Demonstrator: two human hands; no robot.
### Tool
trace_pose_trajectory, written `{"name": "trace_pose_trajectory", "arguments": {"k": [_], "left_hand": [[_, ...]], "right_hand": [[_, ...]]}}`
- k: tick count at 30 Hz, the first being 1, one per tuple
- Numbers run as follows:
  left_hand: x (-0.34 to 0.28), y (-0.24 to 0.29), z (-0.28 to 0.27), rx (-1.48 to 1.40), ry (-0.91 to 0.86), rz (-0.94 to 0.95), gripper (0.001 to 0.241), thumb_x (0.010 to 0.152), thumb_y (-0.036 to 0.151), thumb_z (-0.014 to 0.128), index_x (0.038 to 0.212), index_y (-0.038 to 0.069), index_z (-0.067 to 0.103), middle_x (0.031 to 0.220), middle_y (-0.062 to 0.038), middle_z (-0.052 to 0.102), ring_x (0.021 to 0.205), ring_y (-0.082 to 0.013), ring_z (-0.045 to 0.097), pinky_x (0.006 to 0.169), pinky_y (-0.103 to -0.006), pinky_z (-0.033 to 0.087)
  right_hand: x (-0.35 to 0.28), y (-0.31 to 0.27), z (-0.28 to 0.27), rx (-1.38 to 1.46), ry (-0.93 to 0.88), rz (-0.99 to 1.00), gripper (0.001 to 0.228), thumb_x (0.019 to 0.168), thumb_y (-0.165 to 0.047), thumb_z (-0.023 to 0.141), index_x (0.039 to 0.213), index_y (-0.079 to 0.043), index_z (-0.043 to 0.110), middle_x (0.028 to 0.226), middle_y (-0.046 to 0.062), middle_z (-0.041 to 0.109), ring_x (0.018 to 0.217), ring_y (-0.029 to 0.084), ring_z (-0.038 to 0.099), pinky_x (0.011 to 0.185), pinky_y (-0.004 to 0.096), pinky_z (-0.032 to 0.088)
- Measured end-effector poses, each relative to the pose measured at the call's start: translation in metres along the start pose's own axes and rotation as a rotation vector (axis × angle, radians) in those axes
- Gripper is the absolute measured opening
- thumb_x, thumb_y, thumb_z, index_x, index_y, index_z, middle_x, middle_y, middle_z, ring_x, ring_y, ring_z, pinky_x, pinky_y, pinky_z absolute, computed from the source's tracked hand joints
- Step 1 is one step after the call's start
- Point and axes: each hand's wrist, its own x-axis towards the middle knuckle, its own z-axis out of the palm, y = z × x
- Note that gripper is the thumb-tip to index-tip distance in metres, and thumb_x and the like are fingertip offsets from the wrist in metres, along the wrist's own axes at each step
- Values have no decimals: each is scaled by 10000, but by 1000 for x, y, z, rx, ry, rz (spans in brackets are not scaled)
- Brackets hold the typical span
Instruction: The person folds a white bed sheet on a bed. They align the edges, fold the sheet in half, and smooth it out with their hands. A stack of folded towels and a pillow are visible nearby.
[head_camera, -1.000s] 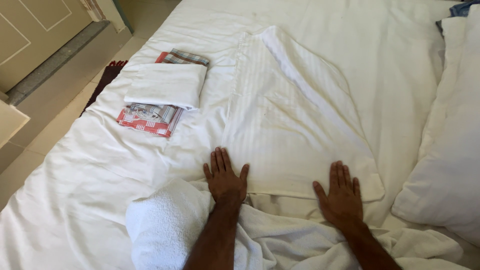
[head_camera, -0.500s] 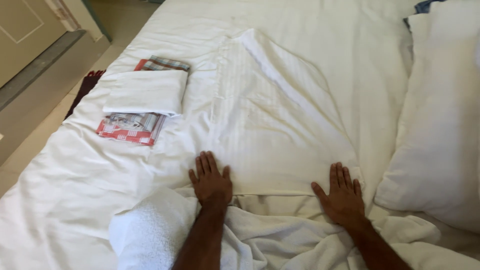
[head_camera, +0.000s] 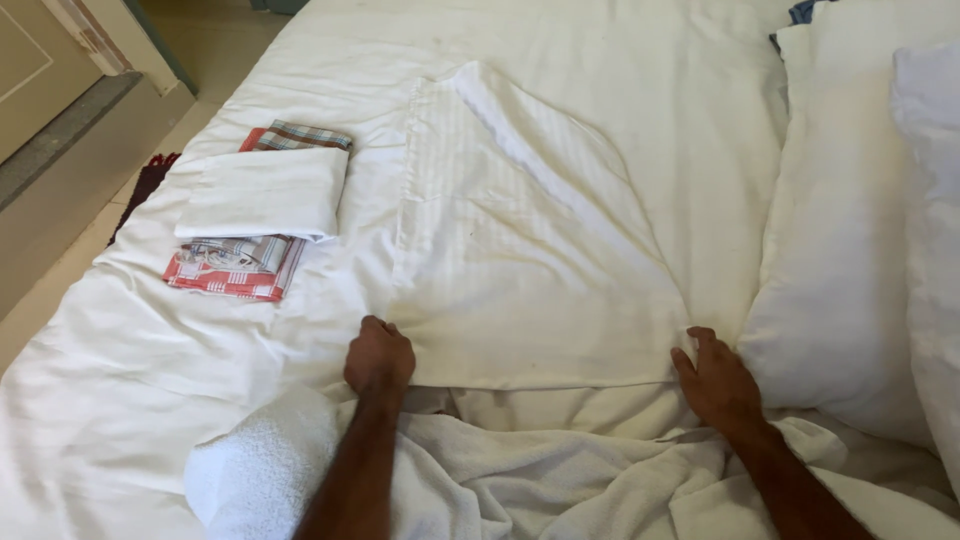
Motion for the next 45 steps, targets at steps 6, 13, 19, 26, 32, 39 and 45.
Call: {"name": "trace_pose_trajectory", "arguments": {"k": [6, 13, 19, 26, 32, 39, 45], "left_hand": [[-1, 8, -57, -2, 2, 78, 295, 1022, 358, 556, 1187, 147, 680, 1125, -126, 753, 1077, -332, 706, 939, -469, 542], [16, -24, -69, 153, -206, 112, 339, 991, 387, 618, 1219, 146, 690, 1272, -127, 696, 1208, -328, 633, 1032, -490, 485], [13, -25, -60, 375, -254, 8, 356, 995, 305, 610, 1281, 97, 651, 1311, -137, 697, 1234, -311, 667, 1044, -451, 527], [-11, 4, -66, 420, -143, 171, 594, 924, 166, 670, 1453, 64, 418, 1455, -172, 546, 1368, -305, 523, 1091, -471, 468], [-7, 13, -11, 288, -130, 623, 761, 975, 269, 627, 1598, 111, 220, 1652, -161, 258, 1507, -310, 276, 1208, -479, 286], [6, 6, -6, 412, -360, 354, 860, 1018, 595, 344, 1641, 188, -87, 1725, -50, -166, 1587, -228, -115, 1277, -434, 13], [9, 9, -11, 441, -229, 238, 888, 1027, 582, 381, 1632, 60, -6, 1716, -139, -122, 1586, -273, -80, 1269, -425, 32]], "right_hand": [[19, 20, 2, 547, -48, 312, 428, 916, -178, 696, 1321, -77, 600, 900, 165, 722, 820, 325, 657, 773, 455, 529], [8, 8, -36, 752, -242, 464, 527, 871, -179, 782, 1339, -49, 580, 871, 143, 732, 696, 206, 602, 636, 374, 523], [-4, 3, -24, 546, -485, 507, 573, 859, -204, 811, 1377, -83, 600, 901, 160, 749, 697, 243, 644, 641, 422, 543], [-7, -19, -27, 306, -277, 412, 483, 924, -353, 741, 1316, -82, 665, 1026, 128, 794, 864, 273, 746, 806, 412, 588], [-10, -55, -1, 107, 125, -259, 647, 912, -385, 662, 1434, -38, 504, 1466, 193, 528, 1372, 351, 468, 1152, 434, 367], [-5, -53, 30, -13, -208, -417, 821, 999, -532, 432, 1572, 8, 198, 1659, 192, 202, 1542, 302, 158, 1219, 426, 123], [-1, -37, 30, 24, -239, -226, 825, 1000, -549, 398, 1588, -11, 184, 1668, 175, 196, 1545, 279, 163, 1214, 440, 135]]}}
